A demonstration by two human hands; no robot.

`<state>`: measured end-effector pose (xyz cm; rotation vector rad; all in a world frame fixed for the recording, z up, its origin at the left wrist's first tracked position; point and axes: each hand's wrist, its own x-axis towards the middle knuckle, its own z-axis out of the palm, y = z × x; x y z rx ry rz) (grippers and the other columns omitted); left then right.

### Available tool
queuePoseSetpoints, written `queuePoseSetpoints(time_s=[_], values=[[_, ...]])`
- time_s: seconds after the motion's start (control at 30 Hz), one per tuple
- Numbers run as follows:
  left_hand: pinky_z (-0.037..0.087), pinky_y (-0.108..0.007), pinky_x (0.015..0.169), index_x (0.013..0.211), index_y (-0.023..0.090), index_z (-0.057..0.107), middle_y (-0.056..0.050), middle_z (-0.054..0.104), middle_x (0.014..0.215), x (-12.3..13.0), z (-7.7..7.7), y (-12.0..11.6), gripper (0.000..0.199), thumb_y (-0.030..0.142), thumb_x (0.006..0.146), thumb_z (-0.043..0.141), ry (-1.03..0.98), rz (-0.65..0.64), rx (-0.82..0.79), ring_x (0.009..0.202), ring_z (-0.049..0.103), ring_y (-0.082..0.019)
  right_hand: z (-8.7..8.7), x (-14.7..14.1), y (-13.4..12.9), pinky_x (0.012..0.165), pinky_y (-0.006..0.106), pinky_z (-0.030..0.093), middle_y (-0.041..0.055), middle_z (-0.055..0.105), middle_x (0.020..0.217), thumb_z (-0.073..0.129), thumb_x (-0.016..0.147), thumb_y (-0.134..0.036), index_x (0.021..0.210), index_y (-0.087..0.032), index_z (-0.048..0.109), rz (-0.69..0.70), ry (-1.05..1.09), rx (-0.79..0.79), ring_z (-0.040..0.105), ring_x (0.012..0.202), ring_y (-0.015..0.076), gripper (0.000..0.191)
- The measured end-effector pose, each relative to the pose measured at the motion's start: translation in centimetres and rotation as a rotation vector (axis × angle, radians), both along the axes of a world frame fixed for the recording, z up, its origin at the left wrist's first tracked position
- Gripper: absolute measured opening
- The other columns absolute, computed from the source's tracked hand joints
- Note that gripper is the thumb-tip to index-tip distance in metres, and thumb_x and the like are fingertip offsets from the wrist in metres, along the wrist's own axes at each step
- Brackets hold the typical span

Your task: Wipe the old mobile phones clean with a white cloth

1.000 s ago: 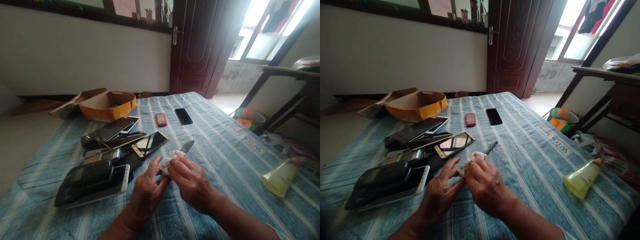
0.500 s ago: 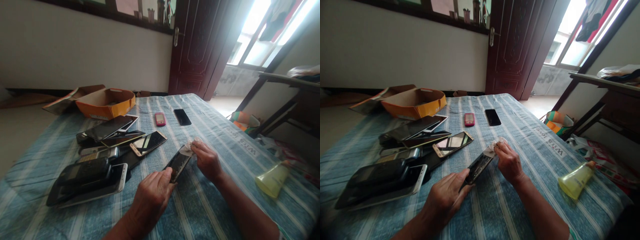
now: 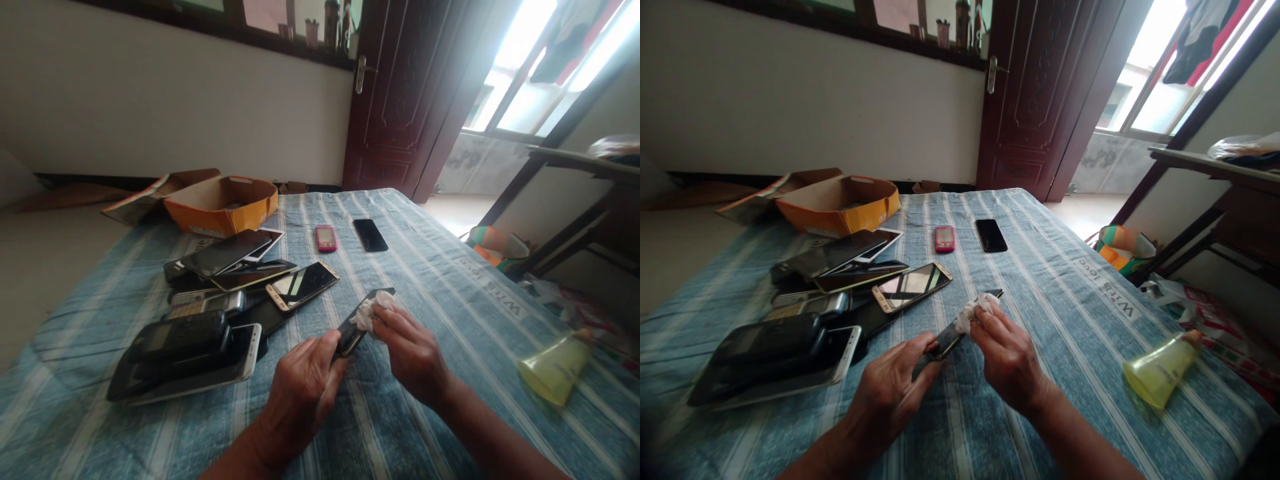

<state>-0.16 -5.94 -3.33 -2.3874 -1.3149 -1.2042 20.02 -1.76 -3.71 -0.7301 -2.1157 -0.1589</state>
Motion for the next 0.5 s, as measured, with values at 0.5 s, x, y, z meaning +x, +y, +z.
queuePoseSetpoints(time_s=[0.5], values=[[0.056,-0.024,0.06,0.093,0.017,0.063,-0.004,0.073,0.077,-1.9,-0.3,2.1,0.018,0.026,0.091,0.047,-0.18,0.223,-0.079,0.064,0.071,-0.017,1.0,-5.4,5.1,0.101,0.043,0.049,0.012,0.067,0.105,0.037,0.093,-0.005,0.101,-0.012,0.068,0.004,-0.013,0.08,0.056,0.117,0.0251,0.033]])
